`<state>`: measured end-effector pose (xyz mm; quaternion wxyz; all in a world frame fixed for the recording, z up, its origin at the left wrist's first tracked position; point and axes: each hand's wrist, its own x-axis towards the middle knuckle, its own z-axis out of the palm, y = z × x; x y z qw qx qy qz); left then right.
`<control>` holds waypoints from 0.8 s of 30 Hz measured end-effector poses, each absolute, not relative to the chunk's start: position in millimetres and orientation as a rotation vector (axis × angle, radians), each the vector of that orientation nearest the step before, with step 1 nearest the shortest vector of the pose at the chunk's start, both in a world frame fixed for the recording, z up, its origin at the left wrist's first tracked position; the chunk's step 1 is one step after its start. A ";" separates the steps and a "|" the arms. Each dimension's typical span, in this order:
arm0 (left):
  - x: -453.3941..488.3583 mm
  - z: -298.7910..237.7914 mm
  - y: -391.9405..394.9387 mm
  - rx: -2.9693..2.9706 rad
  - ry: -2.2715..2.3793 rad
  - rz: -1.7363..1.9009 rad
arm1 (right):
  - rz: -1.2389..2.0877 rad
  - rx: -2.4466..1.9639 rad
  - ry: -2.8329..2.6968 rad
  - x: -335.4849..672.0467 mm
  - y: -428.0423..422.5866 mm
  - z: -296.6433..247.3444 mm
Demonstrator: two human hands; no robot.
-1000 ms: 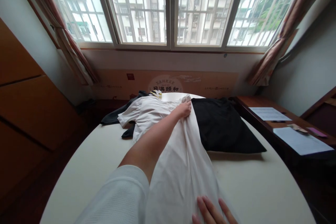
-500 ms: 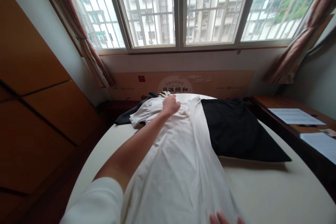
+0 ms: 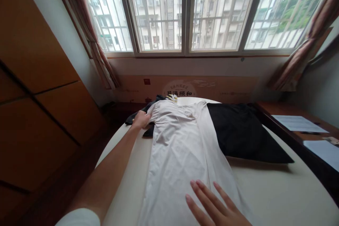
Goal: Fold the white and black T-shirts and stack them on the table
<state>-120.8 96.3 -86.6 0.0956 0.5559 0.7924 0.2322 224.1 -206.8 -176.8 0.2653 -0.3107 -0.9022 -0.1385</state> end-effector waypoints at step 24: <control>24.6 -14.5 128.5 1.620 1.132 1.055 | 0.966 -1.193 -1.282 150.4 82.4 -56.5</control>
